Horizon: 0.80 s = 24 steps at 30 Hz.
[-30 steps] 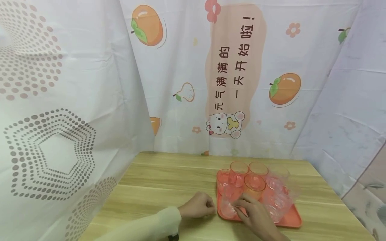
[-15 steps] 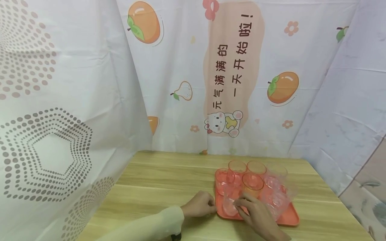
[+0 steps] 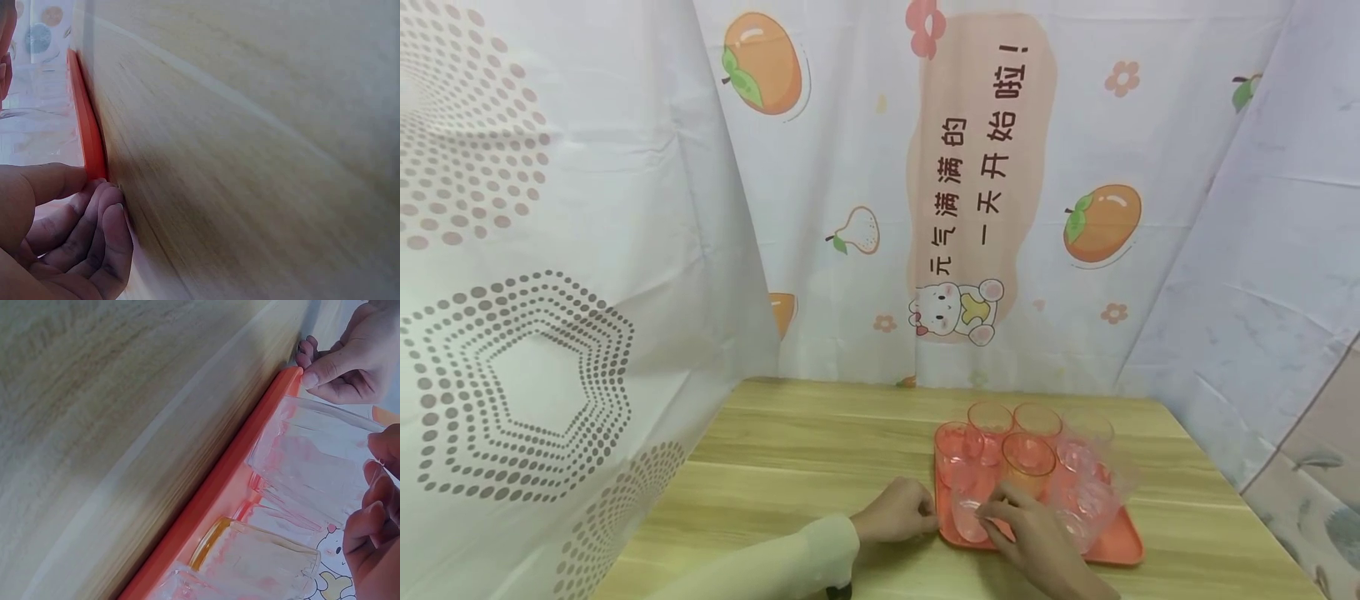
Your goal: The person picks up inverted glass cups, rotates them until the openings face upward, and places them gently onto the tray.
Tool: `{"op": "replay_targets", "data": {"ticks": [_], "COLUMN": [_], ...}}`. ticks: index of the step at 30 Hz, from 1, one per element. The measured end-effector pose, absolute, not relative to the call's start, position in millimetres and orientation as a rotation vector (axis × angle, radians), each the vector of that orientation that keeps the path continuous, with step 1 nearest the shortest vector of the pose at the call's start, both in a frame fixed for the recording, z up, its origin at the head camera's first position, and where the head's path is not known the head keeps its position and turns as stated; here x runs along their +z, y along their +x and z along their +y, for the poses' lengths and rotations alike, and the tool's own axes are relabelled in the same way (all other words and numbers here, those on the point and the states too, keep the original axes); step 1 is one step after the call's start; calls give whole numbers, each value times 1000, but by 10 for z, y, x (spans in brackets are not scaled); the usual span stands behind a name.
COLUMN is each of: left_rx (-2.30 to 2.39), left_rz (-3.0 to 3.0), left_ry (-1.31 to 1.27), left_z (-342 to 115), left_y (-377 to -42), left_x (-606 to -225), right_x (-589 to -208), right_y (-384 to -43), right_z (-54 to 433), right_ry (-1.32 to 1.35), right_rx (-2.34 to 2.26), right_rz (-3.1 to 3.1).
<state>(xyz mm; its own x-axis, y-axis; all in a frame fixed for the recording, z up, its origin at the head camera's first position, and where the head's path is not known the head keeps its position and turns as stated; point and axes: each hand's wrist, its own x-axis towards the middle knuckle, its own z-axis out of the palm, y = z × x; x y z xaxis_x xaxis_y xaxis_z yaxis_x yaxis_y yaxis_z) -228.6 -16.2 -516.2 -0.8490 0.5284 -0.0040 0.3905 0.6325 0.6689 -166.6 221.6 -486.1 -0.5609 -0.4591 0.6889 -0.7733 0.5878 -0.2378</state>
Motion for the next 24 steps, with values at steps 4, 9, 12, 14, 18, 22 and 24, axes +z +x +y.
{"op": "replay_targets", "data": {"ticks": [4, 9, 12, 14, 18, 22, 24], "left_rx": [1023, 1020, 1018, 1015, 960, 874, 808], "left_rz": [2652, 2664, 2664, 2661, 2693, 2790, 2860], "left_ry": [761, 784, 789, 798, 850, 910, 947], "left_z": [-169, -164, -165, -174, -223, -346, -440], "left_y": [-2284, -2296, -2302, -2307, -2321, -2377, -2432], "left_x": [-5174, -5180, -5171, -5166, -5154, -5073, -5021], "right_x": [-4868, -4866, -4858, -4847, -4798, -4699, -4639], "right_y": [-1654, -1666, -1671, -1664, -1643, -1654, -1679], "right_z": [2206, 2209, 2213, 2210, 2213, 2228, 2252], "right_ry": [945, 925, 909, 893, 836, 769, 752], "right_rx": [733, 757, 769, 787, 825, 835, 792], "right_rz": [-2279, -2308, -2339, -2367, -2401, -2396, -2376]}}
